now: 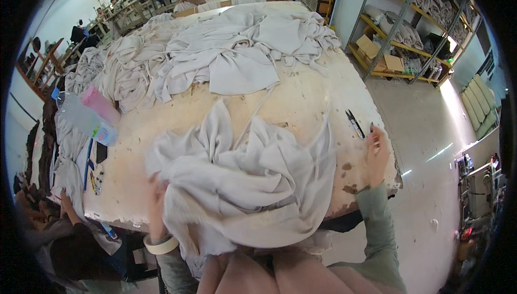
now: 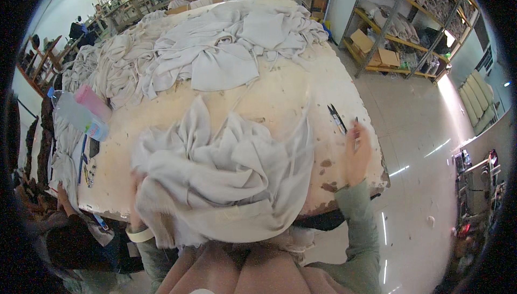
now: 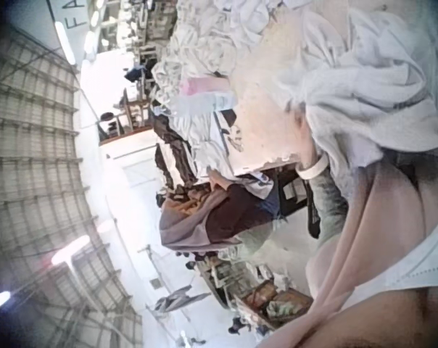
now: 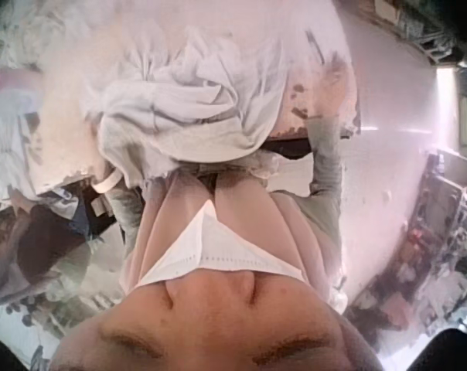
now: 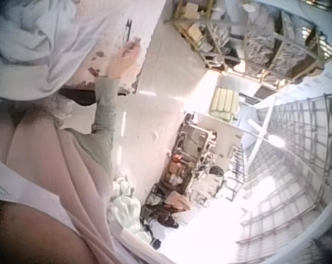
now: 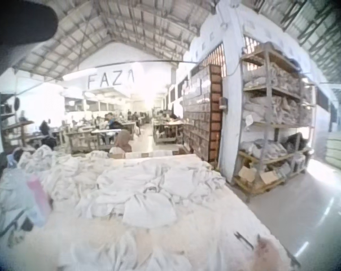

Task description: The person repairs a light-colored garment by hand, using scissors to trim threads, applying tape to secure sections, and marking the fabric with a pen. The garment is repeatedly folded and unfolded to access different areas for repair.

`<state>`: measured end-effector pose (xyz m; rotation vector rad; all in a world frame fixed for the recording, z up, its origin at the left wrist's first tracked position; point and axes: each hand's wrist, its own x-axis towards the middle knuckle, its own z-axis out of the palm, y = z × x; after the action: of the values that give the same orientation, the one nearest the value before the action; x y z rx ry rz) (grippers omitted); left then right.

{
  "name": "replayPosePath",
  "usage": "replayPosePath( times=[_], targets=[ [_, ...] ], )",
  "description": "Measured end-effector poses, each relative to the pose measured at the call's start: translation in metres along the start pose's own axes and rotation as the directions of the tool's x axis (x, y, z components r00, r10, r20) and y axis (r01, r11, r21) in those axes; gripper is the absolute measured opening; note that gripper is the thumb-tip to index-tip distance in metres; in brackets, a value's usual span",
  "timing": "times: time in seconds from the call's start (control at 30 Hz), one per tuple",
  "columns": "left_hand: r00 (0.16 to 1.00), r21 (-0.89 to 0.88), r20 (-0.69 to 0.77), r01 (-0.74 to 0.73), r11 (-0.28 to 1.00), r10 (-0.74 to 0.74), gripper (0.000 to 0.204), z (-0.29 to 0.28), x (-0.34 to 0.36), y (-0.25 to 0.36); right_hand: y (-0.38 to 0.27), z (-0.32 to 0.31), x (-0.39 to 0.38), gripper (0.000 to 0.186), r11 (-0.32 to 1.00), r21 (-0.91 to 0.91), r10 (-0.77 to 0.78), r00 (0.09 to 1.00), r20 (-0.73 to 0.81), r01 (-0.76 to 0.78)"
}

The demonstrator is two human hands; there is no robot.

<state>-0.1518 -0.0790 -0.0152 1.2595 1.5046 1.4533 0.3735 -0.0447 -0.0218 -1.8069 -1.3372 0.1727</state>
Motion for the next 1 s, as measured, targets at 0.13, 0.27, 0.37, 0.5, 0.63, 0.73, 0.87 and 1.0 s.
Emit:
replayPosePath(
  times=[0.13,0.27,0.37,0.5,0.63,0.73,0.87,1.0],
  targets=[
    [0.751,0.282,0.647,-0.076,0.957,-0.131,0.04,0.035,0.025,-0.015,-0.069,0.073,-0.063,0.101,0.886,0.418,-0.374,0.841,0.391,0.2],
    [0.64,0.045,0.765,0.055,0.997,-0.07,0.043,0.104,0.013,0.031,-0.119,0.109,-0.098,0.106,0.768,0.588,-0.55,0.733,0.401,0.254],
    [0.315,0.175,0.946,-0.699,0.693,0.079,0.041,0.13,0.058,0.073,-0.132,0.116,-0.05,0.086,0.859,0.506,-0.411,0.701,0.583,0.082],
    [0.485,0.108,0.875,-0.205,0.973,0.005,0.042,0.131,0.199,0.071,-0.146,0.112,0.073,0.061,0.957,0.09,-0.288,0.908,0.305,0.274],
    [0.889,0.034,0.244,-0.407,0.913,0.387,0.041,0.18,0.3,0.007,-0.172,0.108,0.216,0.07,0.814,0.097,-0.51,0.784,-0.353,0.573],
    [0.865,0.155,0.027,-0.499,0.853,0.501,0.046,0.205,0.338,-0.033,-0.18,0.132,0.292,0.079,0.831,0.137,-0.455,0.801,-0.389,0.538],
    [0.87,0.588,0.15,-0.46,0.665,0.469,0.053,0.198,0.358,-0.058,-0.15,0.198,0.327,0.082,0.93,-0.198,-0.328,0.941,-0.076,0.308],
    [0.952,0.676,0.295,-0.272,0.685,0.086,0.053,0.175,0.368,-0.047,-0.088,0.282,0.302,0.076,0.883,-0.422,-0.149,0.975,0.164,0.206]
  ],
)
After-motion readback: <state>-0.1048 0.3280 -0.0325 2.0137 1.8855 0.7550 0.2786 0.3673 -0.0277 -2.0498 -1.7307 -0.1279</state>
